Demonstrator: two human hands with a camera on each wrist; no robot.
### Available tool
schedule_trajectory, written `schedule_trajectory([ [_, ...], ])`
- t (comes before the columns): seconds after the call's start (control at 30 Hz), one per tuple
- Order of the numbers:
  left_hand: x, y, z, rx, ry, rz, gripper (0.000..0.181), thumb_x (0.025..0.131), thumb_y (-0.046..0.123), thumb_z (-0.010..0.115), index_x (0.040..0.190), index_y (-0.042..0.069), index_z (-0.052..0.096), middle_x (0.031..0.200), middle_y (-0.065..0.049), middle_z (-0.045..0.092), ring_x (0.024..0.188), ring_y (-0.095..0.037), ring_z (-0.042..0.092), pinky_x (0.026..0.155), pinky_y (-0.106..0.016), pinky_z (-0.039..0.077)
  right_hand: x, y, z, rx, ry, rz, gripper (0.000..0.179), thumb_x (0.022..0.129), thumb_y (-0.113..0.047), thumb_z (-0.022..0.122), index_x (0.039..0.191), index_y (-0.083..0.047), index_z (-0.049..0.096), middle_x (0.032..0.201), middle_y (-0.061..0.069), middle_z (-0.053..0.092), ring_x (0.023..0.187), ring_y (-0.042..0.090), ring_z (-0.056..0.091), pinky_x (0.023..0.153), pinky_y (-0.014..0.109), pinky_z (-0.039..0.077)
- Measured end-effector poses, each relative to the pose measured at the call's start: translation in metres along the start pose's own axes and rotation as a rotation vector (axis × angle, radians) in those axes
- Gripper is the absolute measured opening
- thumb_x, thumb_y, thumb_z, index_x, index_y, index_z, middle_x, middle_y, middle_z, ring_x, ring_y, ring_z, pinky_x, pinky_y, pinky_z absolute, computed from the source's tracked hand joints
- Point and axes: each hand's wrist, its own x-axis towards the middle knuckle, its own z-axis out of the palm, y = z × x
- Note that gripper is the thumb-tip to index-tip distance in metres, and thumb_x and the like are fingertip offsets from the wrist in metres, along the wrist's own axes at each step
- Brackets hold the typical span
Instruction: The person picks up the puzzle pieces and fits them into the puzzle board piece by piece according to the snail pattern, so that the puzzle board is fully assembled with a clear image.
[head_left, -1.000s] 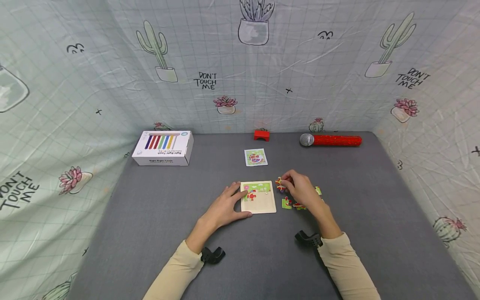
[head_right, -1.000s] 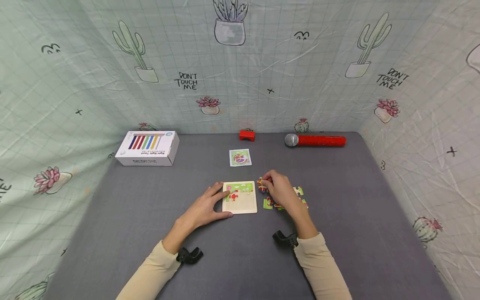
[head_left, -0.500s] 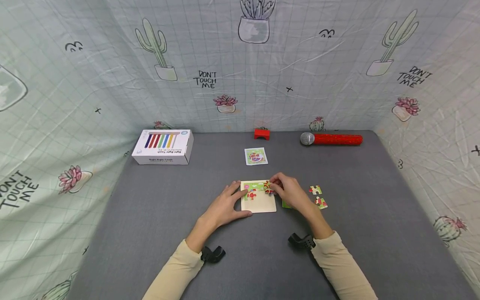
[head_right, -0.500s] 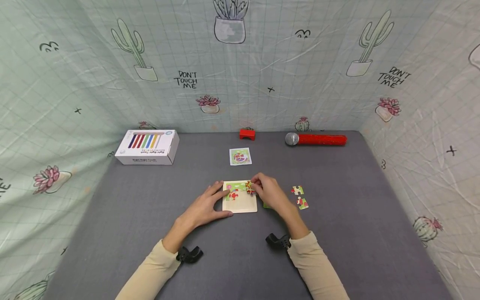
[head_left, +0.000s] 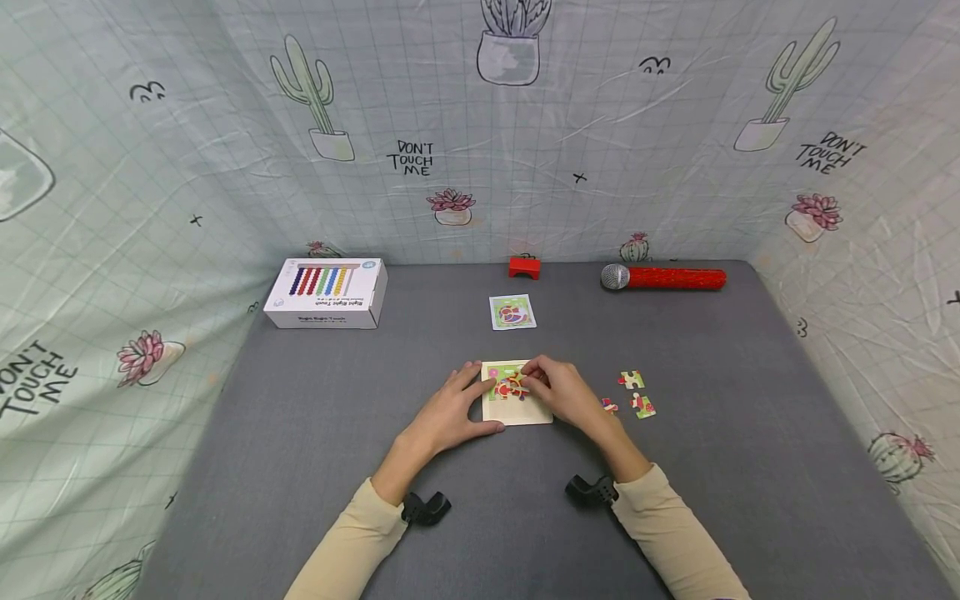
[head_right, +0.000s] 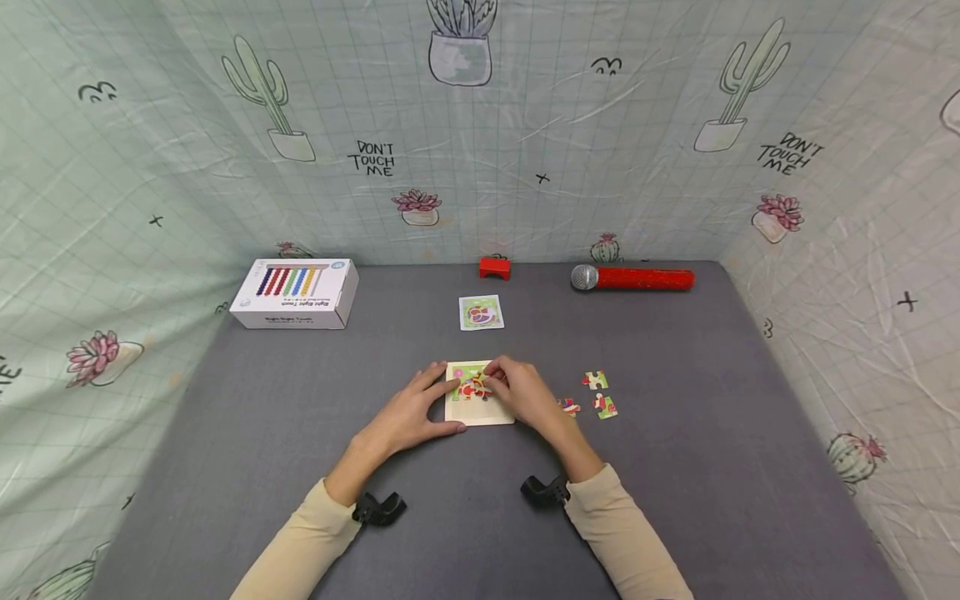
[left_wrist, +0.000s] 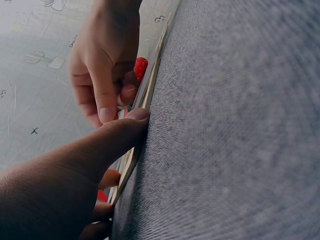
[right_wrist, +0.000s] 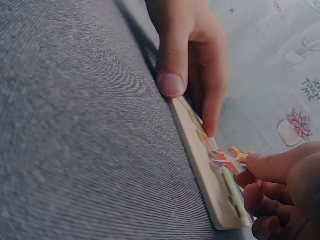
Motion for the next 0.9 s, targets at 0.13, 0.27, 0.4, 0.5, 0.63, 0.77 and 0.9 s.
schedule_trajectory([
  [0.13, 0.0002, 0.0000, 0.0003, -0.001, 0.000, 0.000, 0.077, 0.081, 0.058, 0.076, 0.143, 0.016, 0.057, 0.159, -0.016, 0.039, 0.151, -0.033, 0.033, 0.125, -0.048, 0.029, 0.0007, 0.0013, 0.0048, -0.014, 0.007, -0.011, 0.012, 0.094, -0.014, 0.070, 0.101, -0.005, 0.070, 0.086, 0.002, 0.073, 0.076, 0.009, 0.062, 0.068, 0.023, 0.052],
  [0.27, 0.0003, -0.0001, 0.0004, -0.003, 0.003, 0.003, 0.077, 0.081, 0.058, 0.077, 0.143, 0.016, 0.057, 0.159, -0.016, 0.040, 0.150, -0.033, 0.034, 0.124, -0.048, 0.030, 0.0009, 0.0027, 0.0082, -0.036, 0.020, -0.022, 0.011, 0.094, -0.015, 0.071, 0.101, -0.005, 0.071, 0.087, 0.001, 0.073, 0.076, 0.008, 0.064, 0.069, 0.025, 0.054],
  [0.4, 0.0001, -0.0001, 0.0004, -0.003, 0.010, 0.013, 0.077, 0.081, 0.057, 0.077, 0.142, 0.016, 0.058, 0.158, -0.016, 0.040, 0.150, -0.034, 0.034, 0.124, -0.049, 0.030, 0.0001, 0.0020, 0.0095, -0.068, 0.028, -0.020, 0.013, 0.093, -0.016, 0.071, 0.102, -0.006, 0.072, 0.087, 0.002, 0.070, 0.075, 0.009, 0.061, 0.068, 0.026, 0.052],
  [0.5, 0.0000, -0.0006, 0.0010, -0.002, 0.012, 0.016, 0.076, 0.081, 0.057, 0.077, 0.142, 0.015, 0.058, 0.158, -0.017, 0.040, 0.150, -0.034, 0.034, 0.124, -0.048, 0.030, -0.0005, 0.0010, 0.0093, -0.088, 0.033, -0.026, 0.015, 0.093, -0.016, 0.072, 0.104, -0.006, 0.072, 0.087, 0.001, 0.068, 0.075, 0.008, 0.059, 0.068, 0.026, 0.051],
  [0.63, 0.0001, -0.0013, 0.0015, 0.000, 0.011, 0.015, 0.076, 0.081, 0.057, 0.077, 0.142, 0.015, 0.058, 0.158, -0.017, 0.040, 0.150, -0.033, 0.034, 0.125, -0.048, 0.029, -0.0011, 0.0008, 0.0076, -0.092, 0.019, -0.061, 0.015, 0.090, -0.016, 0.075, 0.101, -0.006, 0.074, 0.087, 0.001, 0.066, 0.075, 0.009, 0.058, 0.068, 0.025, 0.049],
  [0.77, 0.0003, -0.0010, 0.0005, -0.003, 0.010, 0.018, 0.076, 0.081, 0.056, 0.077, 0.142, 0.014, 0.058, 0.158, -0.017, 0.040, 0.150, -0.034, 0.034, 0.125, -0.048, 0.029, -0.0024, 0.0008, 0.0054, -0.103, -0.022, -0.081, 0.015, 0.088, -0.015, 0.077, 0.101, -0.007, 0.075, 0.088, 0.002, 0.064, 0.076, 0.011, 0.056, 0.068, 0.026, 0.047],
  [0.9, 0.0007, -0.0005, -0.0006, -0.001, 0.007, 0.016, 0.076, 0.081, 0.056, 0.077, 0.142, 0.015, 0.058, 0.158, -0.017, 0.040, 0.150, -0.034, 0.035, 0.125, -0.048, 0.029, -0.0031, 0.0015, 0.0047, -0.128, -0.055, -0.083, 0.019, 0.089, -0.016, 0.077, 0.105, -0.008, 0.076, 0.091, 0.001, 0.063, 0.078, 0.011, 0.054, 0.069, 0.026, 0.047],
])
